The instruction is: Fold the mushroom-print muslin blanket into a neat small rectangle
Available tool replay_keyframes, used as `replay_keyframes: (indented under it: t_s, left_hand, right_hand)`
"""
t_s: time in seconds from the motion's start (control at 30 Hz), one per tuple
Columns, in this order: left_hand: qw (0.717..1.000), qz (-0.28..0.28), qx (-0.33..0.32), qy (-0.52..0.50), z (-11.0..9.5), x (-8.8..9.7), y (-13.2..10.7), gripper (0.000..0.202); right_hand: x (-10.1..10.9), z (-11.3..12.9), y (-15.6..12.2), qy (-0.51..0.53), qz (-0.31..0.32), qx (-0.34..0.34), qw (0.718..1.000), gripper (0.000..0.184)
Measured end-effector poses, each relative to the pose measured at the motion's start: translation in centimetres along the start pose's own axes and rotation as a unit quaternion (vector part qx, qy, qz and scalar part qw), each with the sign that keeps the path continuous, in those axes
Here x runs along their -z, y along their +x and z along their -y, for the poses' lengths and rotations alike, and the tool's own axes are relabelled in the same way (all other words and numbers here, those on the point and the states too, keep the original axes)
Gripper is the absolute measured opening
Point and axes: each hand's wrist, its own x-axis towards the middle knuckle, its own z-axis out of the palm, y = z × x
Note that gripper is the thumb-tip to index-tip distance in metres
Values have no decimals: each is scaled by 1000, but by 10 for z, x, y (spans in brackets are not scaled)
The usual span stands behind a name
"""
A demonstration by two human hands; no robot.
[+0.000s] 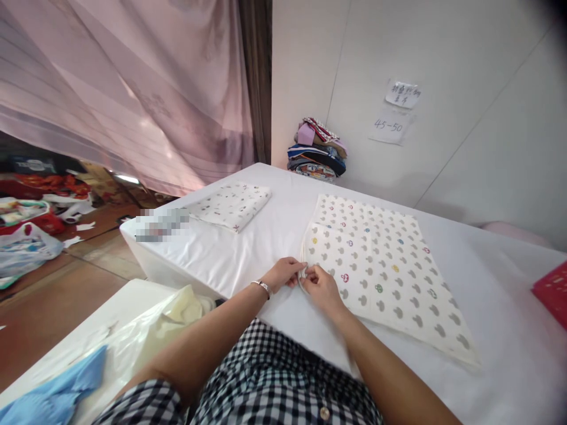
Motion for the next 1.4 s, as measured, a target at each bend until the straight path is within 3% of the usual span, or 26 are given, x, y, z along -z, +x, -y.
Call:
replay_keyframes:
  t_s: [0.37,0.7,0.8,0.9,1.0,1.27,1.4]
  left_hand:
    - [998,-44,-8,51,-2,-3,-1,16]
    - [989,-49,-23,138,-4,1,-3,21]
    - [969,-69,-49,232,-3,5,0,17]
    - [927,-116,-98,344,-1,7,1,13]
    - [900,-145,-119,393,2,6,1,14]
    - [915,-141,-111,363,2,3,0,18]
    - [893,-156,-115,407,0,6,-2,15]
  right_hand:
    - [0,-4,-2,0,20,27,999,17]
    - [-2,-6,-5,-97,25,91,991,16]
    - [-3,-6,-8,-126,23,108,986,15]
    - [-4,-6,-10,-166,32,142,975,13]
    - [-4,-7,-12,-204,43,177,962,13]
    - [-7,-5,-15,-261,44,207,942,19]
    - [-8,-5,-17,-248,45,225,941,23]
